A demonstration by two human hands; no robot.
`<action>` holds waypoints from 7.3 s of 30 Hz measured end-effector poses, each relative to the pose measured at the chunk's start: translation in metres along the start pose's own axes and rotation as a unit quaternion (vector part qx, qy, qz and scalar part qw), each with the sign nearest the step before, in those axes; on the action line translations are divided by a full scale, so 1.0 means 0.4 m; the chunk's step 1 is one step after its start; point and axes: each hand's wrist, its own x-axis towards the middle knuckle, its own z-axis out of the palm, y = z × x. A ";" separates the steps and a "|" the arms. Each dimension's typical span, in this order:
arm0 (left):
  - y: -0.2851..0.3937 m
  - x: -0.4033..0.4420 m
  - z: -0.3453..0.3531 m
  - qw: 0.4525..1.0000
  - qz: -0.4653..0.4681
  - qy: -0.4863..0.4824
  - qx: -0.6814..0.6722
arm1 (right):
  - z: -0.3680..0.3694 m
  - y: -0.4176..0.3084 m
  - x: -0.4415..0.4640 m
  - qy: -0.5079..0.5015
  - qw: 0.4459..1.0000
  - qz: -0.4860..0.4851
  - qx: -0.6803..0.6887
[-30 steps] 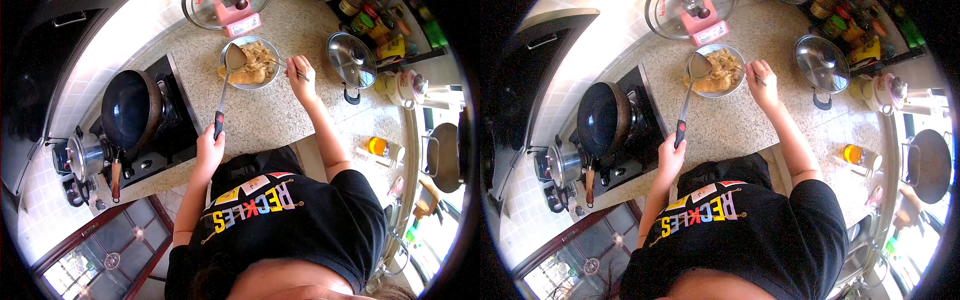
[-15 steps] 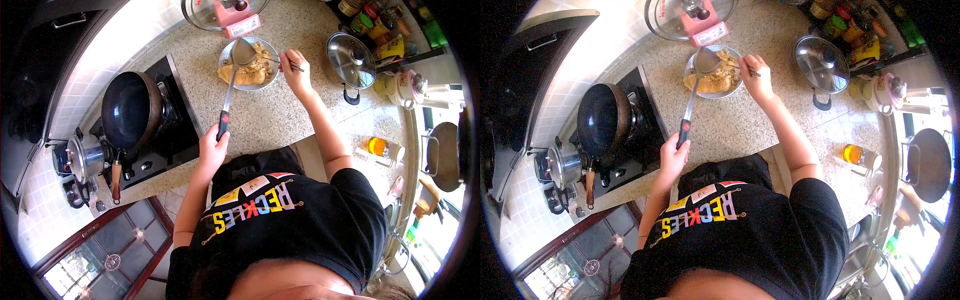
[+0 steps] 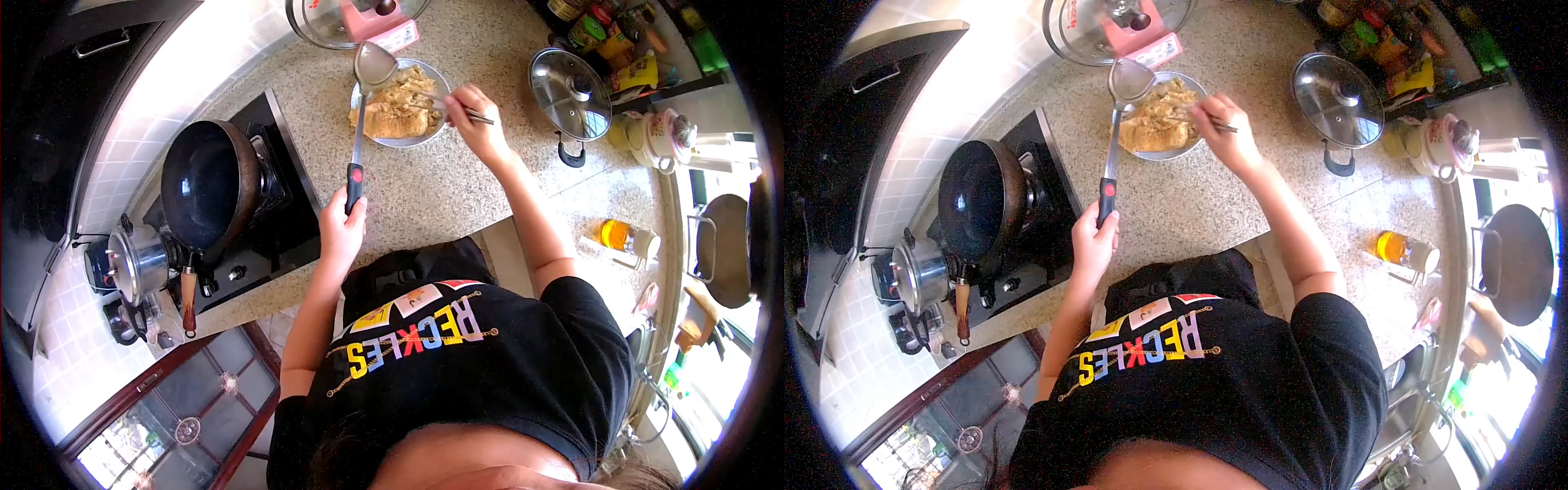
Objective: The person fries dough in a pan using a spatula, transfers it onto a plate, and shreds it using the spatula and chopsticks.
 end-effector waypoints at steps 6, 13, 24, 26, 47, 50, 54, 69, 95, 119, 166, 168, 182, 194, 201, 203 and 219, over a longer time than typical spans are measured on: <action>0.000 -0.052 -0.042 0.998 -0.043 0.047 -0.001 | 0.046 0.010 0.050 -0.049 0.995 -0.082 -0.019; -0.033 -0.080 -0.045 0.998 -0.053 0.024 0.030 | 0.097 0.020 0.106 -0.078 0.989 -0.124 -0.011; -0.088 -0.083 -0.040 0.995 -0.019 0.042 0.091 | 0.107 0.027 0.055 -0.044 0.983 -0.175 -0.031; -0.087 -0.084 -0.038 0.995 -0.017 0.039 0.091 | 0.110 0.038 0.036 -0.080 0.975 -0.203 -0.043; -0.082 -0.083 -0.031 0.987 -0.005 0.045 0.152 | 0.054 0.022 0.022 -0.041 0.969 -0.213 -0.120; -0.102 -0.084 -0.032 0.986 0.008 0.036 0.161 | 0.043 0.006 0.024 -0.020 0.965 -0.235 -0.115; -0.096 -0.084 -0.029 0.991 -0.011 0.039 0.128 | 0.021 -0.003 0.032 0.001 0.964 -0.240 -0.111; -0.032 -0.100 -0.023 0.993 -0.096 0.011 -0.074 | 0.001 -0.044 0.019 0.051 0.980 -0.177 -0.073; -0.002 -0.041 0.006 0.988 -0.136 -0.045 -0.060 | 0.108 0.135 0.029 0.143 0.921 0.181 0.313; 0.017 -0.066 0.002 0.988 -0.118 -0.020 -0.099 | 0.028 0.112 0.086 0.054 0.906 0.194 0.372; -0.044 -0.147 -0.037 0.996 -0.081 0.010 0.022 | 0.084 0.029 -0.146 -0.074 0.977 -0.180 -0.084; -0.051 -0.147 -0.034 0.995 -0.070 0.000 0.068 | 0.085 0.024 -0.142 -0.065 0.974 -0.200 -0.090; -0.052 -0.144 -0.029 0.982 0.054 0.027 0.178 | 0.063 0.012 -0.125 -0.008 0.976 -0.189 -0.106; -0.122 -0.141 -0.031 0.993 0.010 0.005 0.116 | 0.020 0.020 -0.118 -0.104 0.972 -0.184 -0.105; -0.110 -0.153 -0.034 0.990 0.022 0.021 0.134 | 0.031 -0.002 -0.097 -0.167 0.954 -0.215 -0.124; -0.117 -0.155 -0.035 0.991 0.022 0.019 0.134 | 0.032 0.000 -0.092 -0.163 0.955 -0.214 -0.129; -0.063 -0.169 -0.028 0.983 0.031 0.023 0.177 | 0.122 0.224 -0.080 0.244 0.651 0.404 0.595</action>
